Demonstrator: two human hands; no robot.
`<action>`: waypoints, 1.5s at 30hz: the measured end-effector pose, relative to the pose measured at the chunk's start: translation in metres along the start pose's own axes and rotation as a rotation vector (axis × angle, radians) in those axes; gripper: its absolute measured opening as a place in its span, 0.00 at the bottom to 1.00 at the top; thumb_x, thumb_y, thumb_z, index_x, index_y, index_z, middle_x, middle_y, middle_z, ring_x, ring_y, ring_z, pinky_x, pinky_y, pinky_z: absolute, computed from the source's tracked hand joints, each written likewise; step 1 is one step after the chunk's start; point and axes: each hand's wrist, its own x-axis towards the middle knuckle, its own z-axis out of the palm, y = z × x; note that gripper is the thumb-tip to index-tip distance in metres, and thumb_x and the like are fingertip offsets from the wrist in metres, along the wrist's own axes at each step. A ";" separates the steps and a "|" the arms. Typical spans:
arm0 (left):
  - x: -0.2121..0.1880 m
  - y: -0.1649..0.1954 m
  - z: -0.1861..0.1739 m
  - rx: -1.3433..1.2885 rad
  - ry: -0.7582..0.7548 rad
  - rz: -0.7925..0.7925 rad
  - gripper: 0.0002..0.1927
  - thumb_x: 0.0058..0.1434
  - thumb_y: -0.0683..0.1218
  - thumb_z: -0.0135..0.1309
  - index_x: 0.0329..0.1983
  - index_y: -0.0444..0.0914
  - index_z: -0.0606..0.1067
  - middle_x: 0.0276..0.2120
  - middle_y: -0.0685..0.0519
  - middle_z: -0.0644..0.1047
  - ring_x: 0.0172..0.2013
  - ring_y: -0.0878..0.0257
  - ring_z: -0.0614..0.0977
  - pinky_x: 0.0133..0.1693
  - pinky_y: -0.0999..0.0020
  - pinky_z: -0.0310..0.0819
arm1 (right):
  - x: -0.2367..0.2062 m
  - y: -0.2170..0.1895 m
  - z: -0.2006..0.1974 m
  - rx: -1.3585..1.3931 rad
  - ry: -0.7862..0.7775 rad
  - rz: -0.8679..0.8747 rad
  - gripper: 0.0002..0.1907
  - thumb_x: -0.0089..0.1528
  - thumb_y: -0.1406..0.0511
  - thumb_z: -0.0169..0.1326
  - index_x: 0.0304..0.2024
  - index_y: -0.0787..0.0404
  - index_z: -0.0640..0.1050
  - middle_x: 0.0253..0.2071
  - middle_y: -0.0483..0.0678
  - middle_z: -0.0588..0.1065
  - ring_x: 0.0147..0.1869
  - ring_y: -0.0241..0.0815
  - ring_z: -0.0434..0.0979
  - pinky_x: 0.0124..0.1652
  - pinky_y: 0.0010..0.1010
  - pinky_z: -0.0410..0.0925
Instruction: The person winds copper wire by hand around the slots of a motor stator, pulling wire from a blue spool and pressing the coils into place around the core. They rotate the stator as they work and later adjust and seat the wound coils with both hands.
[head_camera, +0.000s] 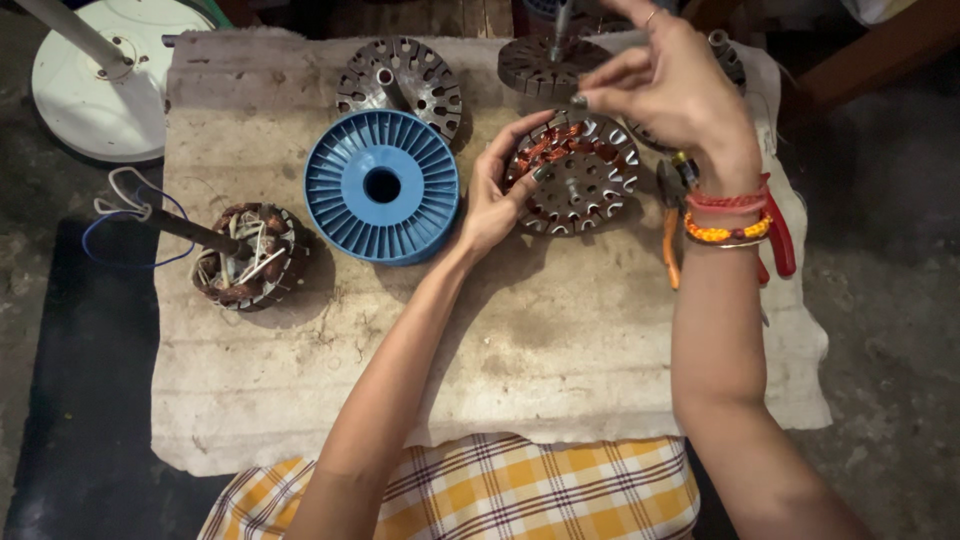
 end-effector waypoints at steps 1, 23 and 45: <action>0.000 0.000 0.000 -0.002 0.001 -0.007 0.36 0.56 0.28 0.46 0.70 0.36 0.67 0.64 0.48 0.74 0.67 0.58 0.73 0.76 0.61 0.58 | -0.001 -0.003 0.000 -0.016 -0.003 -0.007 0.42 0.59 0.74 0.63 0.73 0.60 0.62 0.43 0.53 0.83 0.47 0.40 0.85 0.47 0.30 0.78; -0.001 0.003 0.001 0.061 0.014 -0.031 0.36 0.57 0.27 0.46 0.70 0.36 0.67 0.64 0.47 0.73 0.68 0.58 0.72 0.75 0.62 0.57 | 0.005 -0.016 0.014 0.368 0.035 -0.075 0.33 0.64 0.82 0.55 0.70 0.67 0.63 0.39 0.52 0.80 0.41 0.36 0.84 0.44 0.27 0.80; -0.001 0.000 0.000 0.035 0.004 -0.006 0.37 0.55 0.26 0.44 0.70 0.38 0.67 0.64 0.49 0.73 0.68 0.59 0.72 0.77 0.61 0.58 | -0.004 -0.027 -0.006 0.198 0.010 -0.132 0.35 0.57 0.74 0.64 0.65 0.66 0.65 0.43 0.50 0.80 0.42 0.34 0.83 0.42 0.23 0.78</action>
